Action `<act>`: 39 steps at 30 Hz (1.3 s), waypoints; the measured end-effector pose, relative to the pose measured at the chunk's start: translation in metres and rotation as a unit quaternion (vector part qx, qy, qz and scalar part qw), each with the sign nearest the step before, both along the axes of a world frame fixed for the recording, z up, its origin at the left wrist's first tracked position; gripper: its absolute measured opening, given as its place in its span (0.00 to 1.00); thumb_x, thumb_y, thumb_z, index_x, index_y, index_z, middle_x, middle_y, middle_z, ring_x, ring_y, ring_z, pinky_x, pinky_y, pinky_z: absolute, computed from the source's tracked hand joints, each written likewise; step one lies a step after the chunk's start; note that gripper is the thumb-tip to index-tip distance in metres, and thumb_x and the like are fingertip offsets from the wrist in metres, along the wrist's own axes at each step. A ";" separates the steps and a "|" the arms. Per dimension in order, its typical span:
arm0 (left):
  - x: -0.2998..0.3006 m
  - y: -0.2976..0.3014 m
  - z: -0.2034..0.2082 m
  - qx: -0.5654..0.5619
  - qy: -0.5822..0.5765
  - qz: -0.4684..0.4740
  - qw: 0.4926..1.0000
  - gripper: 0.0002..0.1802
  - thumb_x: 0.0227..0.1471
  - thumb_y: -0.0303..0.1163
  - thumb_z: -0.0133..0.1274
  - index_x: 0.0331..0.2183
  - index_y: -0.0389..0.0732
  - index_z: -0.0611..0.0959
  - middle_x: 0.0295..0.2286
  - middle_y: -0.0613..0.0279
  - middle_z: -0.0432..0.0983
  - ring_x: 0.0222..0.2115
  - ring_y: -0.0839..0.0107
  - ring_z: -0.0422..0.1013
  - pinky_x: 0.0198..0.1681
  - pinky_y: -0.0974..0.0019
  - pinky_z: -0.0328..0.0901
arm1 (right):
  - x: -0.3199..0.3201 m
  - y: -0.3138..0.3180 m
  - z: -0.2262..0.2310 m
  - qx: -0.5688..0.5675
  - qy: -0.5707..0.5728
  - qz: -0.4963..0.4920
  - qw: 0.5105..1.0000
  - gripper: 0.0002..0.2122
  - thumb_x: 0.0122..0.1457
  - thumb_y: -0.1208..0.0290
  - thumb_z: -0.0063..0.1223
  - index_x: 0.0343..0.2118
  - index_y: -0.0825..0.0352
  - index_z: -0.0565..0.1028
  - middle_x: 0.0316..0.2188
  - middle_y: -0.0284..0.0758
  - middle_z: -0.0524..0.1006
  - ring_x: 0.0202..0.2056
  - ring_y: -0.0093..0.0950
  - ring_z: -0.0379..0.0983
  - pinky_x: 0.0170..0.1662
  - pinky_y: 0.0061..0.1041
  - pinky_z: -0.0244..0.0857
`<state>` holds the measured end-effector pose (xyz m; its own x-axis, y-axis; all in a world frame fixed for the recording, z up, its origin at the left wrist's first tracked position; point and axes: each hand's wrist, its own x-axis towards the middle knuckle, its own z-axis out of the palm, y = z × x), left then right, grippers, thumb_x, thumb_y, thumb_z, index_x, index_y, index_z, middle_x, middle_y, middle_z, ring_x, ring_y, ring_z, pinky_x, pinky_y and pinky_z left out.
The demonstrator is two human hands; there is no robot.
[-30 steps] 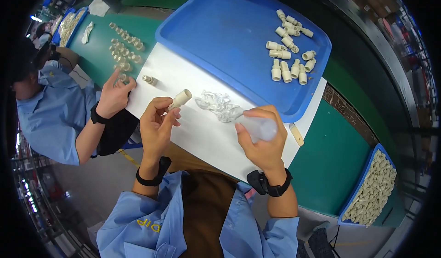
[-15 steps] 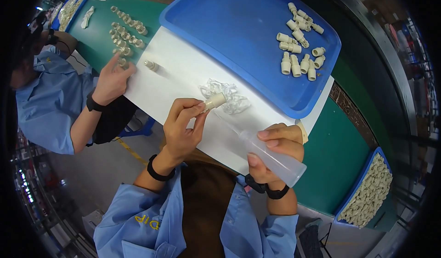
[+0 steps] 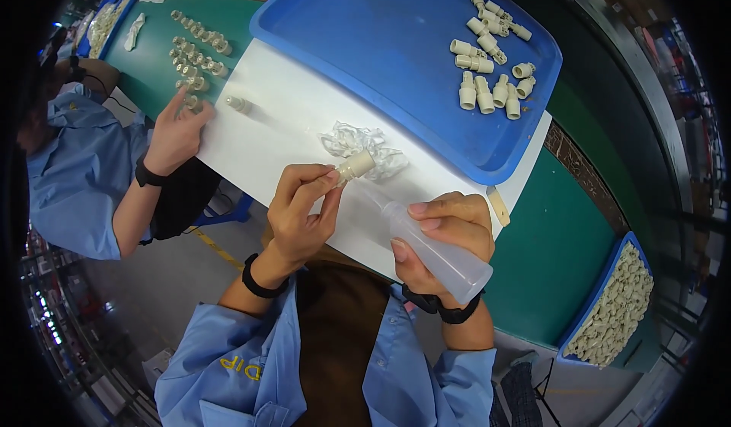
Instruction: The person picks up a plastic component from a blue tray, applies liquid to it from a squeeze bottle, and wipes it with a cloth before placing it on the green work surface.
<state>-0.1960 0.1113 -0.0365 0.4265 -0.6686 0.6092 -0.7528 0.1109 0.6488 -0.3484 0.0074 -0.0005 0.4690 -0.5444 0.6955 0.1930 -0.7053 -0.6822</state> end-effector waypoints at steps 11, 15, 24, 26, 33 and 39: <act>0.001 0.000 0.000 0.001 0.248 -0.034 0.968 0.13 0.40 0.15 0.55 0.32 0.33 0.74 0.29 0.56 0.70 0.26 0.74 0.71 0.26 0.75 0.69 | 0.000 0.000 -0.001 0.017 -0.024 0.010 1.000 0.15 0.41 0.74 0.60 0.31 0.66 0.66 0.30 0.40 0.69 0.26 0.27 0.68 0.28 0.22 0.65; 0.002 0.001 -0.001 0.019 0.396 -0.068 0.916 0.12 0.43 0.17 0.54 0.33 0.32 0.72 0.28 0.57 0.71 0.25 0.76 0.71 0.24 0.75 0.68 | 0.000 0.000 -0.001 0.021 -0.026 0.013 0.999 0.15 0.41 0.74 0.60 0.31 0.66 0.66 0.30 0.40 0.69 0.26 0.27 0.68 0.27 0.22 0.65; 0.012 0.002 0.010 0.072 0.593 -0.113 0.794 0.10 0.48 0.24 0.52 0.34 0.32 0.71 0.25 0.57 0.74 0.20 0.76 0.70 0.22 0.75 0.67 | -0.001 0.000 0.002 0.002 0.017 0.012 1.000 0.17 0.47 0.67 0.57 0.34 0.66 0.61 0.29 0.39 0.66 0.25 0.27 0.65 0.29 0.22 0.62; 0.012 0.001 0.010 0.066 0.630 -0.121 0.765 0.10 0.49 0.26 0.50 0.34 0.33 0.71 0.25 0.56 0.74 0.19 0.75 0.70 0.21 0.75 0.67 | -0.001 0.000 0.002 0.003 0.017 0.014 1.000 0.17 0.47 0.67 0.57 0.34 0.66 0.61 0.29 0.39 0.65 0.25 0.27 0.65 0.29 0.22 0.62; 0.015 0.001 0.008 0.050 0.711 -0.160 0.683 0.10 0.53 0.30 0.47 0.35 0.34 0.71 0.25 0.56 0.73 0.19 0.75 0.70 0.19 0.75 0.67 | 0.000 0.001 0.001 0.039 -0.032 0.019 0.999 0.14 0.42 0.74 0.60 0.31 0.66 0.66 0.31 0.39 0.69 0.25 0.28 0.68 0.26 0.22 0.65; 0.021 0.003 0.003 0.045 0.781 -0.219 0.584 0.13 0.56 0.36 0.41 0.36 0.35 0.70 0.26 0.58 0.71 0.17 0.77 0.67 0.17 0.78 0.65 | 0.001 0.001 0.001 0.019 -0.027 0.023 0.999 0.15 0.44 0.72 0.59 0.32 0.66 0.64 0.30 0.39 0.68 0.25 0.27 0.66 0.27 0.22 0.63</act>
